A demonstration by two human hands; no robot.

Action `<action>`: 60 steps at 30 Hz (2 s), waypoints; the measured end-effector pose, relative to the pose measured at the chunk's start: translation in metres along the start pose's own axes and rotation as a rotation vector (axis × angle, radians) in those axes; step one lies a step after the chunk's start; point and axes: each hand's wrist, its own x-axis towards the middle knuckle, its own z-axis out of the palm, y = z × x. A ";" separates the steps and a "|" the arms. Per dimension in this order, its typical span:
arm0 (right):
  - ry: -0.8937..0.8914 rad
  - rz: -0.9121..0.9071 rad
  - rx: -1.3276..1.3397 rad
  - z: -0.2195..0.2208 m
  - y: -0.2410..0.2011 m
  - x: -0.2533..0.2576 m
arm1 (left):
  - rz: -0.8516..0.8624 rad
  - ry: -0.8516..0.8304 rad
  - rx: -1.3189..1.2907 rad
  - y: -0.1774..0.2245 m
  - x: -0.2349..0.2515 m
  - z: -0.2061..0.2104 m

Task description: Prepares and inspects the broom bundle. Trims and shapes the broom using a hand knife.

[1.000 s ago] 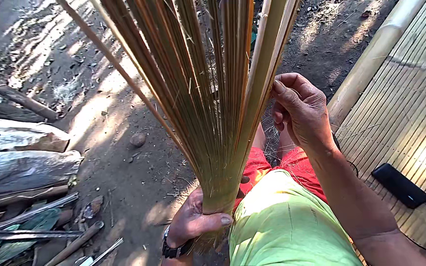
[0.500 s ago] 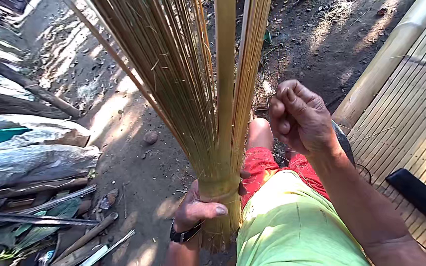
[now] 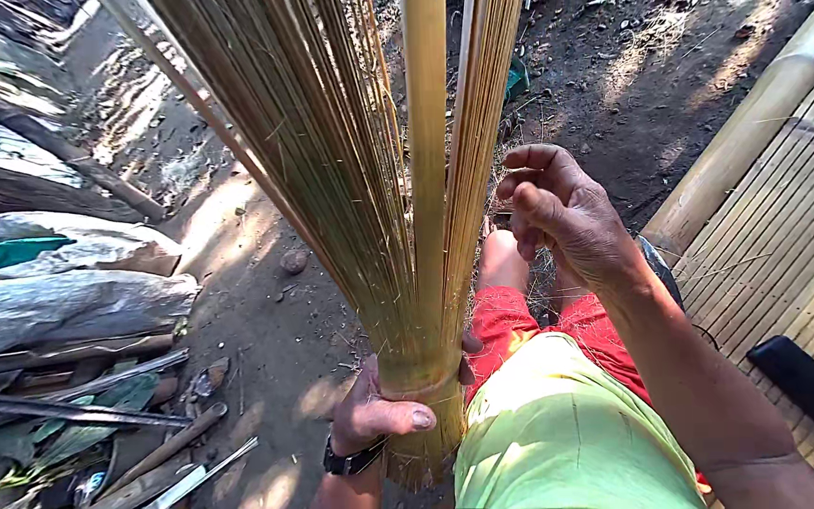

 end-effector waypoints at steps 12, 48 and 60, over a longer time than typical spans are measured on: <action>0.128 -0.253 0.016 -0.006 0.006 0.013 | -0.012 -0.019 0.058 0.000 -0.002 0.006; 0.346 -0.196 -0.175 -0.099 0.058 -0.021 | 0.085 0.303 0.290 0.014 0.011 0.011; 0.570 -0.426 0.026 -0.113 -0.017 0.001 | -0.123 0.392 0.625 -0.009 0.022 0.013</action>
